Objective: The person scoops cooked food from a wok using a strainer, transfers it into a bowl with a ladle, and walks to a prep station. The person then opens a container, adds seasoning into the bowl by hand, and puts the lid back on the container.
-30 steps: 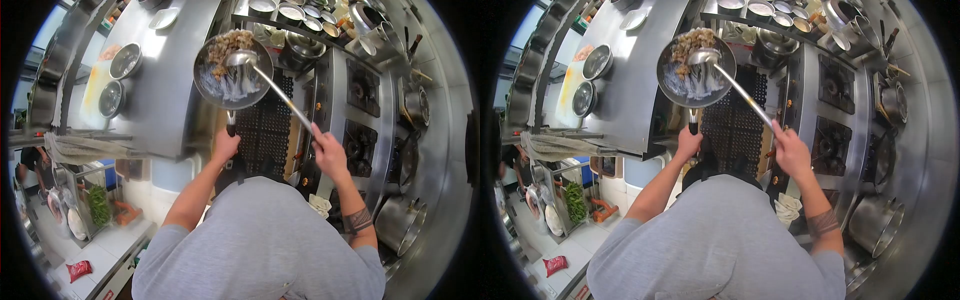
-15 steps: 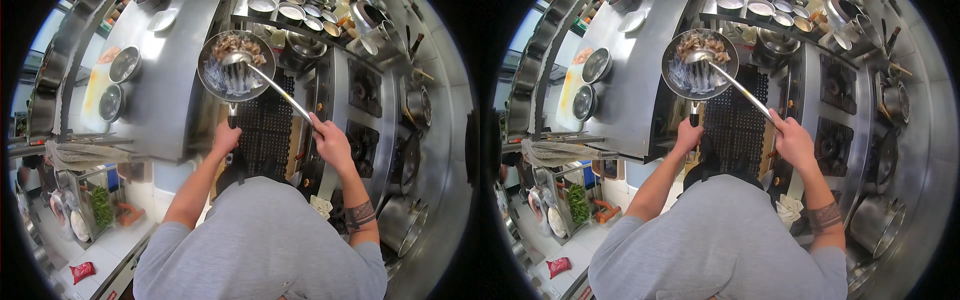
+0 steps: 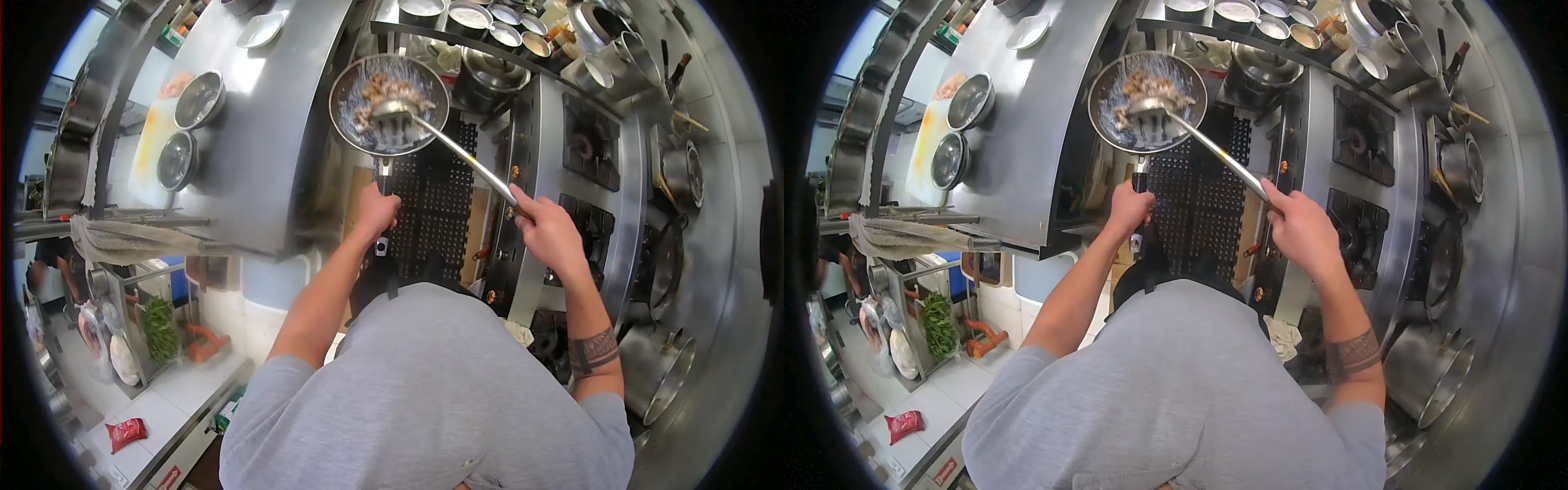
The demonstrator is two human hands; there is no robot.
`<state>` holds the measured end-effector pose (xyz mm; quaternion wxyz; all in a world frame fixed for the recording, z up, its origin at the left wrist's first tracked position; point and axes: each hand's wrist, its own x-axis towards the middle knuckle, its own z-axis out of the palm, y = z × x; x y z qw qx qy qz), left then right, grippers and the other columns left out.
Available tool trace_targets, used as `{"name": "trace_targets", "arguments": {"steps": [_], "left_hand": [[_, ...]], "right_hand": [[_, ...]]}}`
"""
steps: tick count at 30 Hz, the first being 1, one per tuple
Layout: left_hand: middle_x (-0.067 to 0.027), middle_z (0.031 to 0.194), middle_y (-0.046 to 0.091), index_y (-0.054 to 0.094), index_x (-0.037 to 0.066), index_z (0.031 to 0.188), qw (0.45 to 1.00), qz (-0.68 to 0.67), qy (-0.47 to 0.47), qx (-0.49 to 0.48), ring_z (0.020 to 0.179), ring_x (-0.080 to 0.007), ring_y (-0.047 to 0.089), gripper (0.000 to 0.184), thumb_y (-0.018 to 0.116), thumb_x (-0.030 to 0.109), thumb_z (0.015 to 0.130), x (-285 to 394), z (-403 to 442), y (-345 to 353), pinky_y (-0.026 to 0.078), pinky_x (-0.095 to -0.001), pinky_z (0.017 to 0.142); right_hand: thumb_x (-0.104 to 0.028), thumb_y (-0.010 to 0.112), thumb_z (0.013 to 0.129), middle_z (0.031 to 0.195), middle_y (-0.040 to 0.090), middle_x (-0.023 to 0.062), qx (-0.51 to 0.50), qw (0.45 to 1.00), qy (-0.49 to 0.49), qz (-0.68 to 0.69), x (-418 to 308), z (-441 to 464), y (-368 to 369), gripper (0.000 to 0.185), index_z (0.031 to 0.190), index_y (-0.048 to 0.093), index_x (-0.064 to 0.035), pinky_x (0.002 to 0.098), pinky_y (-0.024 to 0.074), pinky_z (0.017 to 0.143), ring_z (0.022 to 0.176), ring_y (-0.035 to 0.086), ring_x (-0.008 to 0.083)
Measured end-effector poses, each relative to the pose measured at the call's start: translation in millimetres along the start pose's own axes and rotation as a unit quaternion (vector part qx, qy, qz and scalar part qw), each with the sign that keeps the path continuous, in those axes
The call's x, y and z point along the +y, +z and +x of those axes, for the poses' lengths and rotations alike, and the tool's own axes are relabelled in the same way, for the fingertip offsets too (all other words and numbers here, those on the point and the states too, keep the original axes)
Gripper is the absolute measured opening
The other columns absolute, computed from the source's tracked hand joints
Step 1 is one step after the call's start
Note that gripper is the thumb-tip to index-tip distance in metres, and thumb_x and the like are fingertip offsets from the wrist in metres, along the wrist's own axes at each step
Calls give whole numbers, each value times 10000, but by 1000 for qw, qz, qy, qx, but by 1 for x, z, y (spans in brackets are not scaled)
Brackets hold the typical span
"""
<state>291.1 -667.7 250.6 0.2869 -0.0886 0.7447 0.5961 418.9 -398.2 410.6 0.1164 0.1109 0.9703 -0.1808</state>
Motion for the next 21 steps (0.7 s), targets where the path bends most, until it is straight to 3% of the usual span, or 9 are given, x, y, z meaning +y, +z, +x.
{"name": "trace_targets", "arguments": {"steps": [3,5,7,13,16,19,21], "left_hand": [[-70,543,539,530,10,746,997,21,64,42,393,-163,535,73,600,26,759,-30,-3,6,426,-340,382],[-72,541,538,530,12,747,993,44,91,63,391,-165,535,74,600,30,763,-45,-13,7,423,-342,377],[-77,541,541,536,8,754,1000,-10,11,19,385,-174,536,73,602,35,767,-52,-29,11,419,-349,369],[-77,545,544,529,0,699,999,-10,-53,7,403,-168,545,83,608,7,724,-11,-25,20,422,-336,384],[-75,558,555,536,-6,714,1000,3,-2,0,419,-171,557,69,601,14,728,-4,-25,22,434,-332,403],[-96,609,576,548,-22,865,998,39,40,35,442,-199,592,126,600,29,762,-44,-34,27,487,-356,420],[-107,615,589,540,-30,861,997,65,28,41,447,-208,610,130,603,33,766,-61,-44,28,498,-365,427]], "right_hand": [[-125,597,907,884,579,152,93,993,-51,43,12,-5,34,509,1402,549,-232,462,501,762,847,615,364],[-120,615,896,857,568,151,103,991,-61,55,17,-26,39,519,1401,552,-223,452,498,744,821,609,361],[-120,638,881,841,571,155,-19,994,-26,103,23,-53,17,533,1399,556,-214,442,495,737,808,602,362],[-136,633,879,876,604,182,-82,996,-37,21,24,-41,-28,515,1386,568,-197,468,490,788,853,608,379],[-138,599,904,888,594,176,-1,999,-36,13,26,-25,-10,484,1384,569,-191,462,501,774,847,612,376],[-123,602,904,883,586,164,79,995,-56,33,35,-33,30,483,1381,572,-194,448,505,754,823,614,370],[-107,618,893,866,582,152,80,994,-56,55,37,-52,38,504,1387,568,-199,442,502,746,798,610,364]]}}
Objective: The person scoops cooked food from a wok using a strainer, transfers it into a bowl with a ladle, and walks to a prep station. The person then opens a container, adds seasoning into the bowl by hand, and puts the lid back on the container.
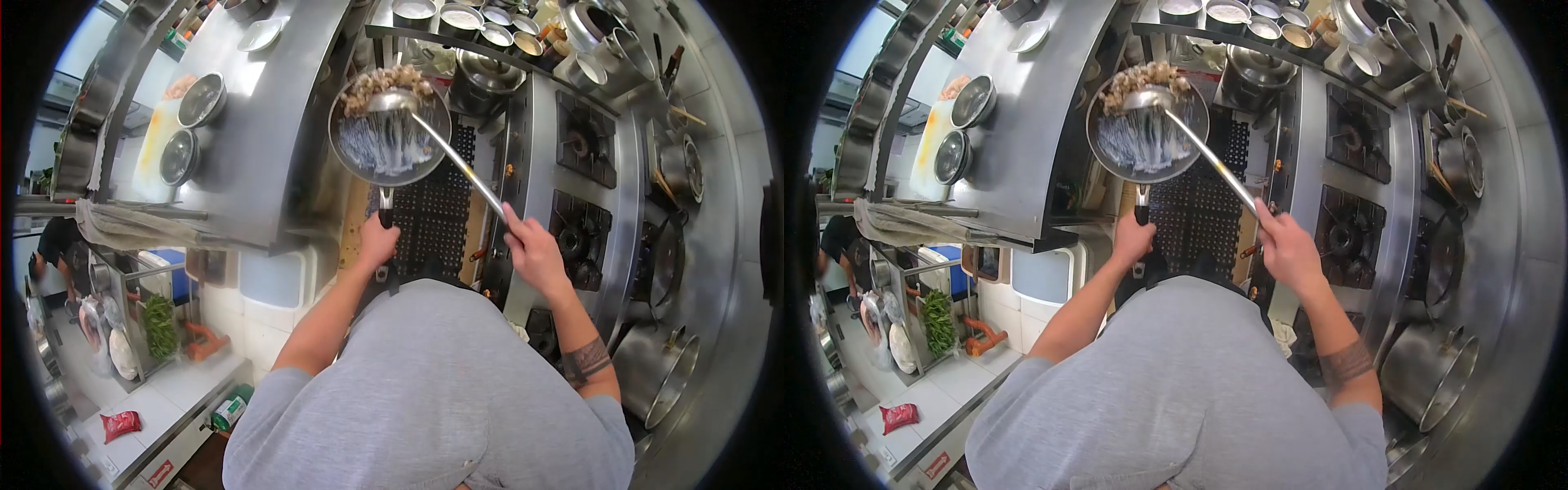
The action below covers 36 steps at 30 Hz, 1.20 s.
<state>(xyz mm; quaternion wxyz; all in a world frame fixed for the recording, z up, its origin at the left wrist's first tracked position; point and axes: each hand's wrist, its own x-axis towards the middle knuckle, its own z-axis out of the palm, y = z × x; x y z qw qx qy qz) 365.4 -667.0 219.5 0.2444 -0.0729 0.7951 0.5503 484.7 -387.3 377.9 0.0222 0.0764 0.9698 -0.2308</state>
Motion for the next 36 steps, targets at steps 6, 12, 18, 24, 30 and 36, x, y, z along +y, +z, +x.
{"name": "trace_targets", "arguments": {"steps": [6,12,18,24,30,36], "left_hand": [[-68,561,545,528,0,722,998,-17,-51,-27,421,-166,547,78,601,9,747,-6,4,9,435,-340,386],[-88,579,572,553,-18,760,1000,-23,1,-16,429,-190,576,78,610,29,737,42,12,8,459,-350,408],[-126,629,611,578,-39,891,999,28,8,-14,482,-228,629,152,599,45,765,-8,-9,16,508,-384,459],[-111,622,588,553,-36,856,997,16,-44,-57,452,-194,589,119,595,1,751,17,2,18,479,-362,417],[-83,582,570,548,-8,769,999,8,48,7,440,-186,584,70,599,39,756,41,8,14,468,-364,431],[-126,637,607,575,-32,901,999,42,4,-26,466,-210,618,150,588,48,775,8,-15,17,506,-367,456]], "right_hand": [[-90,632,857,857,600,163,-145,989,26,2,0,-20,-78,496,1344,609,-180,450,495,745,806,607,367],[-154,593,908,846,581,164,-39,998,29,-49,3,10,-53,459,1366,579,-179,468,496,714,782,603,373],[-82,649,864,825,561,149,23,999,-12,40,22,-30,-15,570,1413,545,-195,453,488,694,758,592,361],[-86,649,852,853,606,172,-157,987,36,9,10,-24,-77,525,1364,596,-189,460,491,744,823,611,380],[-122,601,894,864,593,153,-33,998,27,-51,9,2,-46,486,1373,584,-206,471,506,726,766,620,383],[-102,647,875,823,579,144,-45,997,29,55,10,-39,-35,495,1362,591,-170,438,497,726,798,610,347]]}}
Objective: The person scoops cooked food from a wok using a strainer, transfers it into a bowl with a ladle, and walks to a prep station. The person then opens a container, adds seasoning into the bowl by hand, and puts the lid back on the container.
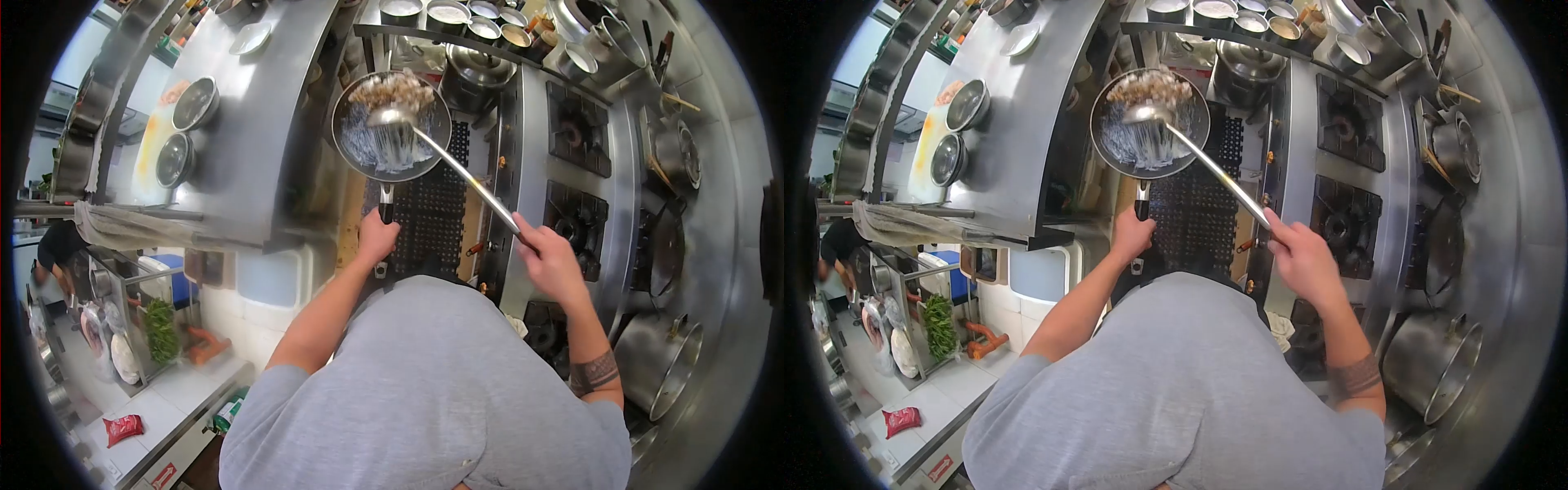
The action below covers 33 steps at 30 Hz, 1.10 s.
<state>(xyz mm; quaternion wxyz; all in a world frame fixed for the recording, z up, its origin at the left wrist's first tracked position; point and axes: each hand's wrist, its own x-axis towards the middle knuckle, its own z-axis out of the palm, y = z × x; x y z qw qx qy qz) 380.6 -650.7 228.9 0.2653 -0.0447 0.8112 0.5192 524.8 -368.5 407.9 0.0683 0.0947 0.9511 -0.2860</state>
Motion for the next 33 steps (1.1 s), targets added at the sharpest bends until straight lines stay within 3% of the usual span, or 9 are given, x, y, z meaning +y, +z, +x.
{"name": "trace_targets", "arguments": {"steps": [4,8,11,14,17,22,27,29,33], "left_hand": [[-116,619,589,545,-43,821,998,-39,-36,-21,445,-211,601,117,603,17,739,7,18,1,483,-372,418],[-82,567,570,570,-11,744,997,-68,-12,-25,424,-186,569,47,605,11,724,37,35,-7,463,-348,416],[-103,616,589,552,-29,859,998,-45,52,14,429,-210,582,126,596,20,752,33,26,-8,476,-370,410],[-97,600,581,547,-20,868,999,-31,40,14,426,-204,579,119,590,29,769,4,13,-1,474,-364,411],[-85,581,564,540,-14,859,999,-31,-27,-13,424,-194,571,105,587,21,772,-2,7,-2,469,-353,409],[-63,566,538,542,1,802,998,-19,-35,-40,416,-180,551,49,582,9,776,20,23,-10,441,-341,397],[-88,593,567,543,-6,802,1000,-8,18,-5,412,-193,562,60,586,28,776,26,17,-19,448,-349,391],[-104,611,581,540,-11,809,997,40,56,38,426,-206,587,83,590,46,774,16,-5,-20,469,-353,399],[-87,579,564,559,-10,800,1000,13,-24,-9,439,-203,596,76,594,54,778,0,-15,-29,486,-351,426]], "right_hand": [[-101,640,866,852,613,166,-84,994,-3,-67,-12,2,-46,480,1340,610,-167,442,500,762,834,614,357],[-117,611,888,866,607,165,-89,990,25,-103,-14,34,-38,465,1348,602,-176,461,504,745,819,619,364],[-122,589,907,877,571,149,73,989,-44,-119,3,38,6,525,1421,532,-209,460,512,686,747,613,368],[-121,610,897,869,569,144,79,995,-38,-45,14,18,41,554,1434,519,-225,447,512,671,730,605,358],[-122,640,880,860,581,151,20,1000,-1,-17,3,-1,17,538,1404,553,-211,446,508,711,776,605,360],[-120,615,881,874,635,164,-99,994,13,-54,-14,13,-30,460,1338,604,-169,452,504,727,828,623,375],[-111,602,890,842,560,150,41,994,-44,-92,0,27,13,524,1401,549,-213,452,494,686,766,610,362],[-108,611,886,838,562,143,31,997,-30,-58,-6,9,3,533,1402,552,-228,444,493,682,760,608,352],[-81,630,868,838,574,107,5,999,-10,-36,-20,-11,-35,551,1385,577,-261,419,492,654,729,616,316]]}}
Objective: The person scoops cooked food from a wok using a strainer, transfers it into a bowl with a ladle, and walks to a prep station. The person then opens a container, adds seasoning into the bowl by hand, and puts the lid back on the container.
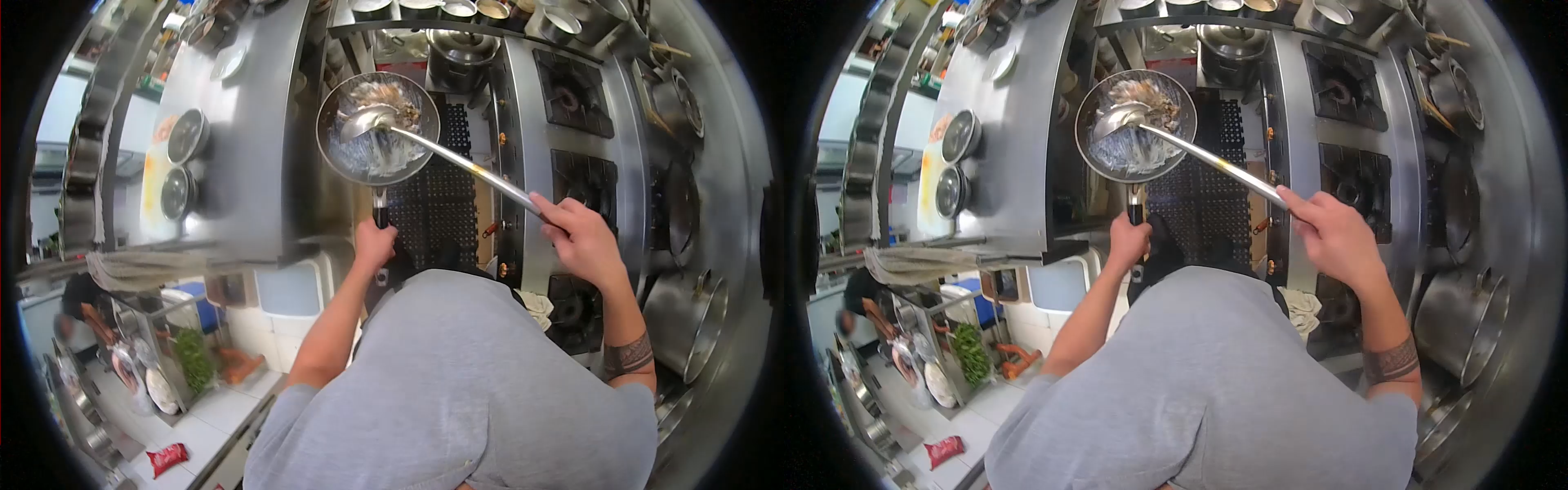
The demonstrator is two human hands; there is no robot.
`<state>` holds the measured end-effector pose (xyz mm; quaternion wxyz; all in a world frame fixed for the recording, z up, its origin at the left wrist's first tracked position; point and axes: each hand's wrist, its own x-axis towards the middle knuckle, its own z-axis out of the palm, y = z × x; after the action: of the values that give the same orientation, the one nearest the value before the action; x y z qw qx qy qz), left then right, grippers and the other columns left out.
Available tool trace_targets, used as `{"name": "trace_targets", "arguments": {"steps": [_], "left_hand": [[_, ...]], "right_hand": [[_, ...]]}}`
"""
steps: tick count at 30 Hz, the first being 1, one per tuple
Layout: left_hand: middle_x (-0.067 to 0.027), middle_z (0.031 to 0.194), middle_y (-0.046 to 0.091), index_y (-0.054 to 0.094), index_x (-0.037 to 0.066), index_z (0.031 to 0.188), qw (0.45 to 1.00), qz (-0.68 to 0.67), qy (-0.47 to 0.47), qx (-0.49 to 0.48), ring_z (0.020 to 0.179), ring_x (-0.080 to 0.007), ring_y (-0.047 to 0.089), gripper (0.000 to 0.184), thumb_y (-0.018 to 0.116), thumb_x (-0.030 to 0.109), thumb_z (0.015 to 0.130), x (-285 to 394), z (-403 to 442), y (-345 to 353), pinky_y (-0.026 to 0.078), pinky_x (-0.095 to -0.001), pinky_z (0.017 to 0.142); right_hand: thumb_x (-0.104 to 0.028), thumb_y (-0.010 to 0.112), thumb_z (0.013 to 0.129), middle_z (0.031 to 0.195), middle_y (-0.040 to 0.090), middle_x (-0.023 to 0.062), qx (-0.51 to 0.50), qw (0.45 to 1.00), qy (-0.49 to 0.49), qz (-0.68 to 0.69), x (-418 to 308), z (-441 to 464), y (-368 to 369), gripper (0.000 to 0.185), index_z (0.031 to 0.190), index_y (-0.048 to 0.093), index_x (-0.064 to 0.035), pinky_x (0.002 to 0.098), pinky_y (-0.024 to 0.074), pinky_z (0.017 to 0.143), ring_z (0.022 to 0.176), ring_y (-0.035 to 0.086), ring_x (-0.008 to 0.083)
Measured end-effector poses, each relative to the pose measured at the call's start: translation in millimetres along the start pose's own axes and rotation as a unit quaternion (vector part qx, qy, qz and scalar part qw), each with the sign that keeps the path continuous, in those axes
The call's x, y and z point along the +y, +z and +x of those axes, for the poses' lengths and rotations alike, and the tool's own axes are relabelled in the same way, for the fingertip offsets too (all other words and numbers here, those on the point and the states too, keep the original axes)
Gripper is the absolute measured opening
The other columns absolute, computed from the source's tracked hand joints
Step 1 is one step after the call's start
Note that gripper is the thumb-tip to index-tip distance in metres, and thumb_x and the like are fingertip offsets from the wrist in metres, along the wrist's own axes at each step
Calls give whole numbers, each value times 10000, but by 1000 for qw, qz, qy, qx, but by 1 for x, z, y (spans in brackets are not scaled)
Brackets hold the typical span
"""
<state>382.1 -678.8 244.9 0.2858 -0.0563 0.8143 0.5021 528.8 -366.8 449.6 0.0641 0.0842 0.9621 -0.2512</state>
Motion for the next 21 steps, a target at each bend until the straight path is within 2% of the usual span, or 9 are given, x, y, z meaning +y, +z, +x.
{"name": "trace_targets", "arguments": {"steps": [3,5,7,9,10,15,17,19,21], "left_hand": [[-111,591,589,586,-29,792,999,-4,-34,-20,458,-217,619,92,595,61,775,8,7,-10,506,-366,460],[-102,595,577,536,-21,780,995,89,-13,-37,451,-181,573,109,634,9,745,5,14,-23,451,-364,415],[-141,627,607,550,-26,804,986,155,9,-66,480,-235,628,109,619,48,764,-11,27,-41,490,-386,473],[-203,665,622,557,-36,818,942,284,178,-27,586,-341,671,132,609,68,756,-40,45,-57,517,-421,579],[-256,740,630,562,-43,824,955,276,65,-84,752,-418,672,168,617,90,739,-27,45,-66,517,-448,704],[-252,702,637,570,-41,806,956,265,85,-91,715,-406,687,173,628,95,716,-34,59,-75,524,-462,656],[-250,693,646,581,-52,799,975,203,2,-91,642,-371,692,166,626,75,704,-42,68,-62,525,-463,596],[-256,713,655,588,-71,827,981,180,-20,-72,604,-357,688,175,614,52,705,-48,75,-40,529,-451,571],[-262,713,652,588,-82,857,988,123,-69,-61,587,-364,683,188,590,48,721,-74,92,-16,539,-451,568]], "right_hand": [[-61,628,852,843,584,83,0,997,-22,-69,-1,16,-16,561,1373,589,-264,407,501,634,708,628,296],[-48,626,842,841,581,76,13,991,-65,-120,5,39,-15,567,1361,595,-276,411,510,634,707,626,296],[-42,624,835,846,576,79,10,984,-86,-154,17,66,-5,580,1364,583,-276,414,518,633,705,626,301],[-57,612,845,854,571,86,-4,976,-95,-194,27,91,8,588,1392,551,-265,424,520,636,710,626,307],[-82,595,862,875,584,106,-18,974,-94,-207,32,100,15,576,1411,528,-242,437,523,654,724,627,323],[-112,579,901,917,619,200,-89,984,-85,-130,89,106,67,568,1457,480,-167,466,508,804,853,636,377],[-130,587,928,827,628,158,-182,982,35,21,83,96,80,581,1490,439,-143,407,528,685,728,652,263],[-158,588,960,759,595,66,-272,914,248,168,48,84,87,564,1503,431,-144,335,499,514,571,583,138],[-151,586,971,747,539,-2,-266,852,314,322,25,75,108,556,1503,429,-125,279,440,394,471,487,82]]}}
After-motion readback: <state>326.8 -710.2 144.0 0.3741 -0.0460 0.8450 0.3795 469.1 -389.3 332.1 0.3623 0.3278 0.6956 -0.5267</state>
